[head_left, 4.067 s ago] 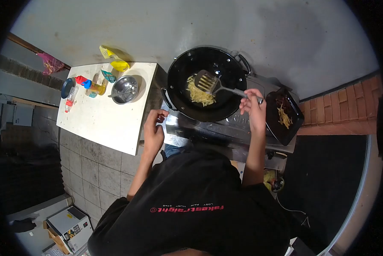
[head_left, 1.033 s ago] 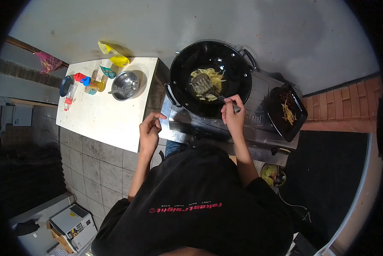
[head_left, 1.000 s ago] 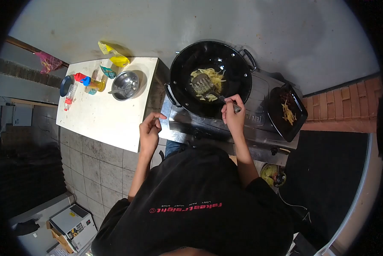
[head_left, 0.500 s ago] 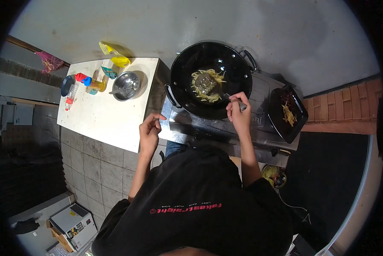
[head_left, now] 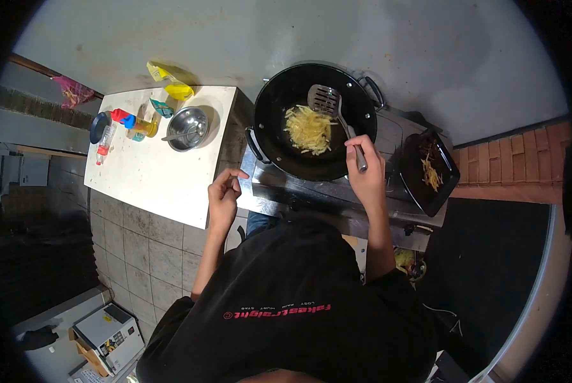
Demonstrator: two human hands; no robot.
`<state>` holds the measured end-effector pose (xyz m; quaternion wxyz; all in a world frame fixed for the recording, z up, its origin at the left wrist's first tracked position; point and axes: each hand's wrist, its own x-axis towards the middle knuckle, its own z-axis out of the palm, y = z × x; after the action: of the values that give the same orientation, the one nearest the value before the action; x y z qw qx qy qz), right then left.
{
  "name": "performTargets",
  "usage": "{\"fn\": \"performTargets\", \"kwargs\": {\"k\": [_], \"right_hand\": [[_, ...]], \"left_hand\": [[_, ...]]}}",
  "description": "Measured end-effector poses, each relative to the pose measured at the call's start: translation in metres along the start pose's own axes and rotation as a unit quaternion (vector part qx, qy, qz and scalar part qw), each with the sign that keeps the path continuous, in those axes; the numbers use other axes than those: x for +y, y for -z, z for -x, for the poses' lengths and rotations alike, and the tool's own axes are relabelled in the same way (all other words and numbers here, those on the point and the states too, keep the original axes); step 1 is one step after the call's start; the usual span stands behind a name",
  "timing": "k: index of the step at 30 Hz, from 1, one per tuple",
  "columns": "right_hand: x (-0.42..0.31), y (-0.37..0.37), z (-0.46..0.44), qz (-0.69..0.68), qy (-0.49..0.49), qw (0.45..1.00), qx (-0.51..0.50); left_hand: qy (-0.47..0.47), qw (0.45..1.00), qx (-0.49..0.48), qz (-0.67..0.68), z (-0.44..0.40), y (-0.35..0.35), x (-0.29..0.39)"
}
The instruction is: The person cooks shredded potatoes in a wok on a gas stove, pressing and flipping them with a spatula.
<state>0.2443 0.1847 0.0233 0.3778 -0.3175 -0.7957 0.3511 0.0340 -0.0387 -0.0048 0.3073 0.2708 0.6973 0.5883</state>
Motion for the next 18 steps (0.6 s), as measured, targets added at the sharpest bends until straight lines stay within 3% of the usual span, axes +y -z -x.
{"fn": "performTargets", "kwargs": {"k": [4,6,7,9,18], "right_hand": [[0.008,-0.002,0.005,-0.016,-0.044,0.999,0.014],[0.029,-0.009,0.010,-0.105,-0.162,0.981,0.028],[0.034,-0.011,0.010,-0.105,-0.162,0.981,0.028],[0.042,-0.016,0.010,-0.280,-0.255,0.924,0.060],[0.056,-0.022,0.012,-0.253,-0.288,0.922,0.055]], "left_hand": [[0.001,1.000,-0.001,0.001,-0.002,0.000,0.000],[0.000,1.000,-0.002,0.000,-0.003,-0.001,0.001],[0.001,1.000,-0.002,0.002,-0.003,-0.002,0.002],[0.002,1.000,0.001,0.004,-0.003,-0.002,0.002],[-0.010,1.000,0.002,0.005,0.002,0.004,0.000]]}}
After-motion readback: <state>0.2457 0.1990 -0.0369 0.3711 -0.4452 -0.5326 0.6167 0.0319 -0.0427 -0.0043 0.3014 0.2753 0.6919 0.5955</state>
